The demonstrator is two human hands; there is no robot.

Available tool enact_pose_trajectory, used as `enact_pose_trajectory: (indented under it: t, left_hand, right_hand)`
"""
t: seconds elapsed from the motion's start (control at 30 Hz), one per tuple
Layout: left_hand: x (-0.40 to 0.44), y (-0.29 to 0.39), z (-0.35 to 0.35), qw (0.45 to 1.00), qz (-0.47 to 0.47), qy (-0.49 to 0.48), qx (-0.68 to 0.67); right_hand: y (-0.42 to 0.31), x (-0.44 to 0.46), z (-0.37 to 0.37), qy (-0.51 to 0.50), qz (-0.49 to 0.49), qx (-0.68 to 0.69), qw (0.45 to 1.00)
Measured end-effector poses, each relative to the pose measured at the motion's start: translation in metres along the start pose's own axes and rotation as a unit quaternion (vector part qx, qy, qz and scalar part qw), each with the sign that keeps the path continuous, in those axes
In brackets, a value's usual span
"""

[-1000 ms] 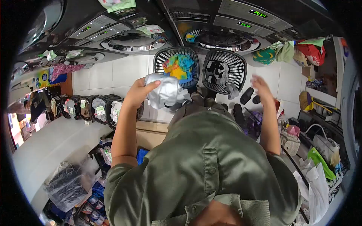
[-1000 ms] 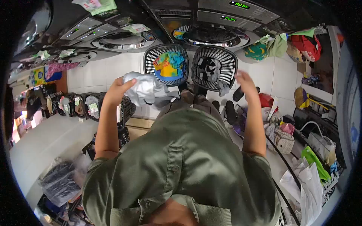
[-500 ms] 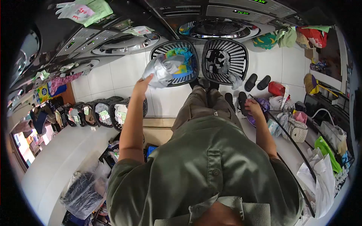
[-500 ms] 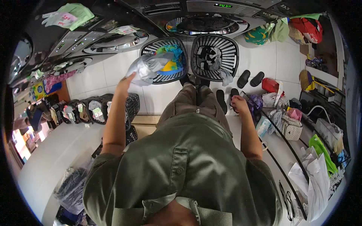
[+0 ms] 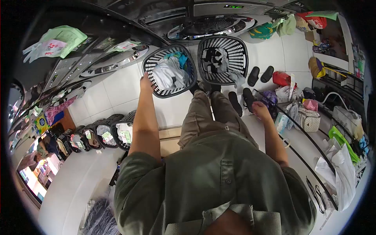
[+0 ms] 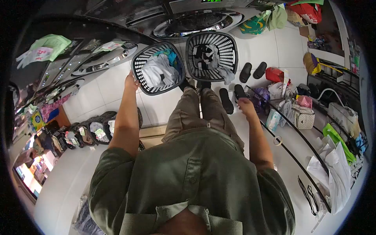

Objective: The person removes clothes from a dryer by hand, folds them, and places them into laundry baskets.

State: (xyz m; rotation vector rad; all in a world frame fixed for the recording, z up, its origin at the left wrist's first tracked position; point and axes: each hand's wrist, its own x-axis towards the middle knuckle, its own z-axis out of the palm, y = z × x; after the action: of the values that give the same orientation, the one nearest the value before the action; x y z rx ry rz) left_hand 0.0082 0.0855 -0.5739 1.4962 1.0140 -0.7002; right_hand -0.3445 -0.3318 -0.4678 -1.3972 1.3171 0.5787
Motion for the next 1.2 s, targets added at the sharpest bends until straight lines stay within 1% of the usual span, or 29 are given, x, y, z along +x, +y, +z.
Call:
enact_pose_trajectory:
  t: [0.03, 0.07, 0.1, 0.17, 0.23, 0.27, 0.3, 0.33, 0.37, 0.4, 0.43, 0.47, 0.5, 0.57, 0.63, 0.7, 0.77, 0.83, 0.87, 0.9, 0.93, 0.97, 1.0, 1.03, 1.07, 1.1, 1.13, 1.17, 1.2]
  left_hand:
    - [-0.003, 0.009, -0.001, 0.999, 0.036, -0.001, 0.033]
    - [-0.006, 0.014, -0.002, 0.997, 0.044, -0.018, 0.061]
    - [-0.027, 0.018, 0.007, 0.989, 0.085, 0.045, 0.115]
    - [-0.038, 0.013, 0.006, 0.959, 0.174, 0.042, 0.218]
    - [-0.092, 0.023, 0.009, 0.952, 0.164, -0.005, 0.259]
    - [-0.032, -0.003, -0.007, 0.932, 0.229, -0.018, 0.28]
    - [-0.018, -0.013, -0.011, 0.941, 0.219, -0.023, 0.257]
    - [-0.017, -0.008, -0.01, 0.828, 0.336, -0.019, 0.449]
    - [-0.035, -0.004, -0.009, 0.83, 0.372, -0.058, 0.411]
    - [-0.105, 0.01, 0.015, 0.945, 0.262, -0.043, 0.189]
    - [-0.152, 0.025, 0.024, 0.965, 0.204, -0.074, 0.144]
    - [-0.136, 0.017, 0.023, 0.95, 0.257, -0.075, 0.163]
    - [-0.141, 0.015, 0.022, 0.949, 0.264, -0.073, 0.157]
    - [-0.153, 0.015, 0.025, 0.941, 0.287, -0.099, 0.152]
    - [-0.168, 0.017, 0.027, 0.934, 0.306, -0.077, 0.168]
    - [-0.183, 0.019, 0.029, 0.949, 0.268, -0.087, 0.144]
    - [-0.194, 0.023, 0.032, 0.945, 0.277, -0.097, 0.145]
    - [-0.221, 0.031, 0.037, 0.942, 0.28, -0.108, 0.151]
    - [-0.247, 0.045, 0.044, 0.948, 0.26, -0.129, 0.134]
    - [-0.26, 0.058, 0.053, 0.952, 0.24, -0.151, 0.117]
    - [-0.253, 0.062, 0.061, 0.937, 0.29, -0.163, 0.106]
    - [-0.265, 0.073, 0.073, 0.919, 0.33, -0.192, 0.095]
    - [-0.286, 0.09, 0.088, 0.898, 0.371, -0.221, 0.083]
    - [-0.308, 0.107, 0.104, 0.855, 0.425, -0.292, 0.061]
    - [-0.347, 0.125, 0.121, 0.819, 0.469, -0.326, 0.052]
    - [-0.366, 0.14, 0.139, 0.787, 0.495, -0.363, 0.058]
    - [-0.397, 0.152, 0.158, 0.75, 0.524, -0.402, 0.026]
    - [-0.413, 0.164, 0.175, 0.704, 0.596, -0.38, 0.07]
    - [-0.44, 0.174, 0.189, 0.649, 0.69, -0.314, 0.065]
  right_hand:
    - [-0.01, 0.004, 0.0, -0.01, -0.048, 0.019, 0.999]
    - [-0.021, 0.008, -0.002, 0.005, -0.08, 0.032, 0.996]
    - [-0.051, -0.005, -0.002, 0.02, -0.112, 0.046, 0.992]
    - [-0.108, -0.02, -0.009, 0.059, -0.191, 0.09, 0.976]
    - [-0.179, -0.05, -0.018, 0.082, -0.289, 0.099, 0.949]
    - [-0.205, -0.061, -0.024, 0.099, -0.343, 0.092, 0.929]
    - [-0.239, -0.071, -0.032, 0.121, -0.408, 0.087, 0.901]
    - [-0.272, -0.089, -0.041, 0.119, -0.451, 0.102, 0.879]
    - [-0.3, -0.103, -0.046, 0.102, -0.521, 0.169, 0.83]
    - [-0.328, -0.126, -0.054, 0.125, -0.571, 0.158, 0.796]
    - [-0.351, -0.154, -0.061, 0.145, -0.609, 0.143, 0.766]
    - [-0.372, -0.18, -0.062, 0.142, -0.653, 0.157, 0.727]
    - [-0.395, -0.2, -0.06, 0.137, -0.693, 0.171, 0.687]
    - [-0.44, -0.223, -0.059, 0.159, -0.768, 0.135, 0.605]
    - [-0.486, -0.258, -0.062, 0.306, -0.81, 0.027, 0.499]
    - [-0.55, -0.262, -0.074, 0.468, -0.795, -0.025, 0.385]
    - [-0.596, -0.256, -0.076, 0.631, -0.645, -0.172, 0.396]
    - [-0.663, -0.239, -0.122, 0.452, -0.591, -0.265, 0.613]
    - [-0.667, -0.268, -0.115, 0.319, -0.596, 0.016, 0.737]
    - [-0.656, -0.305, -0.122, 0.161, -0.601, 0.195, 0.758]
    - [-0.646, -0.34, -0.129, 0.018, -0.566, 0.382, 0.73]
    - [-0.63, -0.351, -0.151, -0.114, -0.58, 0.458, 0.665]
    - [-0.613, -0.362, -0.163, -0.163, -0.598, 0.475, 0.625]
    - [-0.584, -0.372, -0.167, -0.173, -0.625, 0.47, 0.599]
    - [-0.551, -0.378, -0.168, -0.173, -0.647, 0.462, 0.581]
    - [-0.516, -0.383, -0.162, -0.167, -0.662, 0.457, 0.57]
    - [-0.477, -0.385, -0.155, -0.157, -0.672, 0.454, 0.564]
    - [-0.441, -0.385, -0.147, -0.145, -0.676, 0.456, 0.56]
    - [-0.404, -0.383, -0.138, -0.138, -0.675, 0.463, 0.557]
